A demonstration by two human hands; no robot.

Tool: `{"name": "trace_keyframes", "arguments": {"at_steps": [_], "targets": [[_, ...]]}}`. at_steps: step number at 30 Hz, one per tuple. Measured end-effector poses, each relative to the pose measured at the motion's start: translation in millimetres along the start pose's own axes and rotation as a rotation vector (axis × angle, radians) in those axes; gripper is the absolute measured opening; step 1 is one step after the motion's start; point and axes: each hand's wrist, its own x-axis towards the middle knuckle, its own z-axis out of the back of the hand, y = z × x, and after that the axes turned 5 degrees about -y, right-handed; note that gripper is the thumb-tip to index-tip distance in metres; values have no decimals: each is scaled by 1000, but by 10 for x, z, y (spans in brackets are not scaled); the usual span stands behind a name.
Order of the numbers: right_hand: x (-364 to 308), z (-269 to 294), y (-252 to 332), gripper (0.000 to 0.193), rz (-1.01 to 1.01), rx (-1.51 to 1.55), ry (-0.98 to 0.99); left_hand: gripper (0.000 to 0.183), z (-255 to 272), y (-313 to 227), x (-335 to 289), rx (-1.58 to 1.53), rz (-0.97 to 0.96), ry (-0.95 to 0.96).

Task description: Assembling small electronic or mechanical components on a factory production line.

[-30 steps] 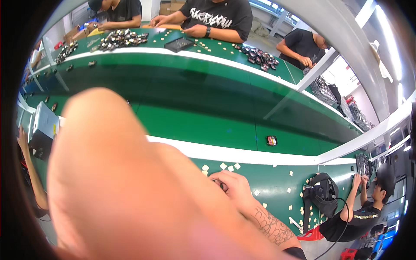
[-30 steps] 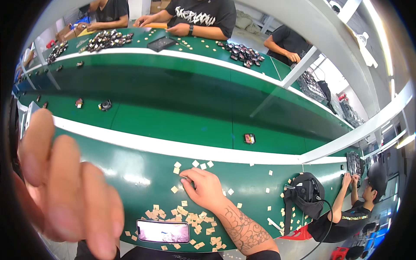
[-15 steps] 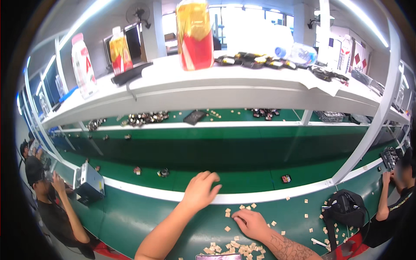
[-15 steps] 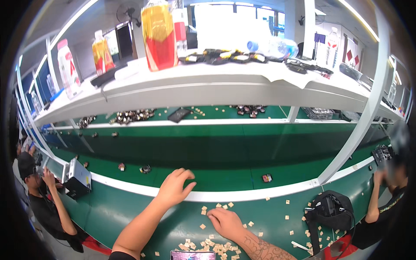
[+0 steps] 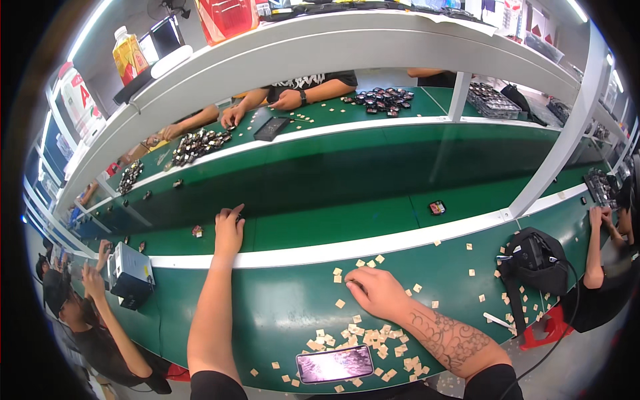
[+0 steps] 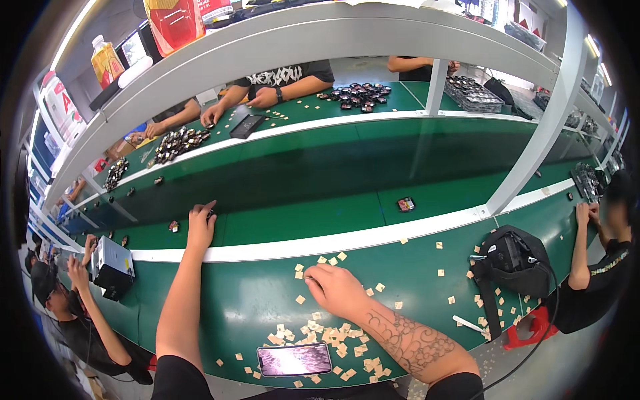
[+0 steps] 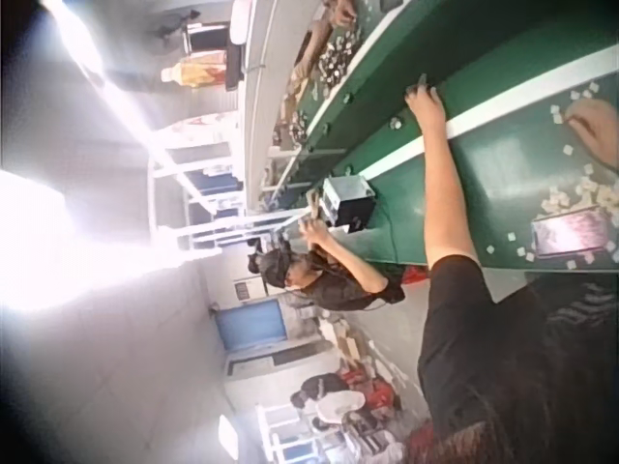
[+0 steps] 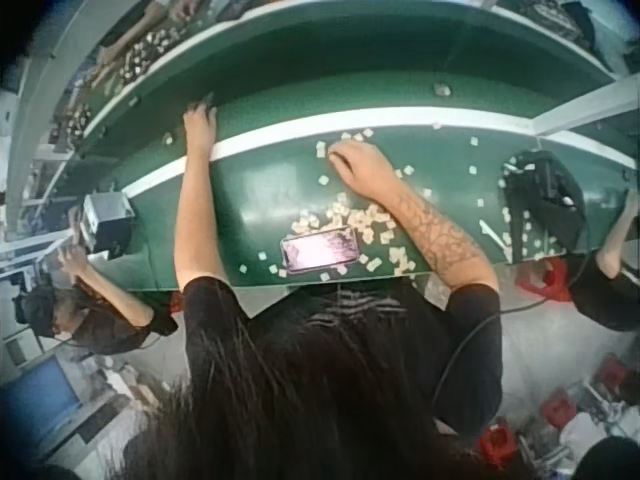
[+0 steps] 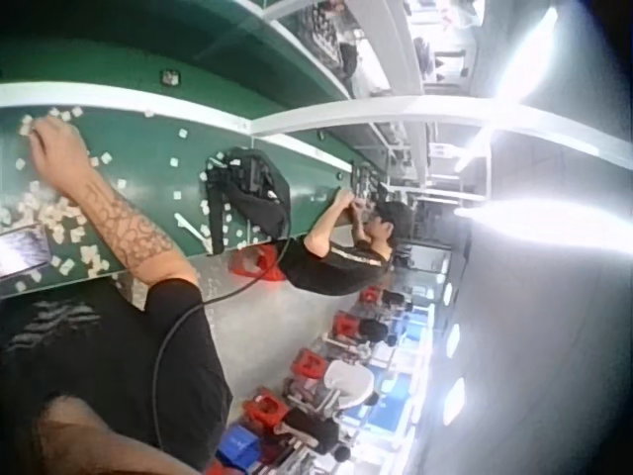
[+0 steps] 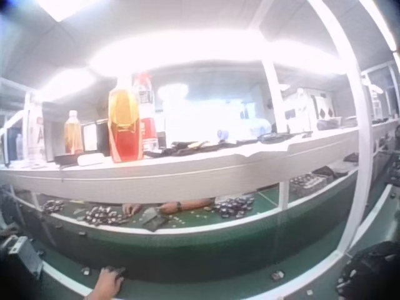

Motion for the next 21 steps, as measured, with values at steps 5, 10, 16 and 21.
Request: {"name": "trace_keyframes", "arguments": {"at_steps": [5, 10, 16, 21], "targets": [[-17, 19, 32, 8, 37, 21, -22, 34, 208, -844, -131, -257, -109, -53], [-12, 31, 125, 15, 62, 2, -59, 30, 682, -2033, -629, -665, -118, 220], [12, 26, 165, 20, 37, 35, -69, 23, 600, -2196, -1118, -945, 5, 426], [30, 32, 142, 19, 53, 6, -41, 28, 502, -2096, -1299, -962, -10, 418]]}}
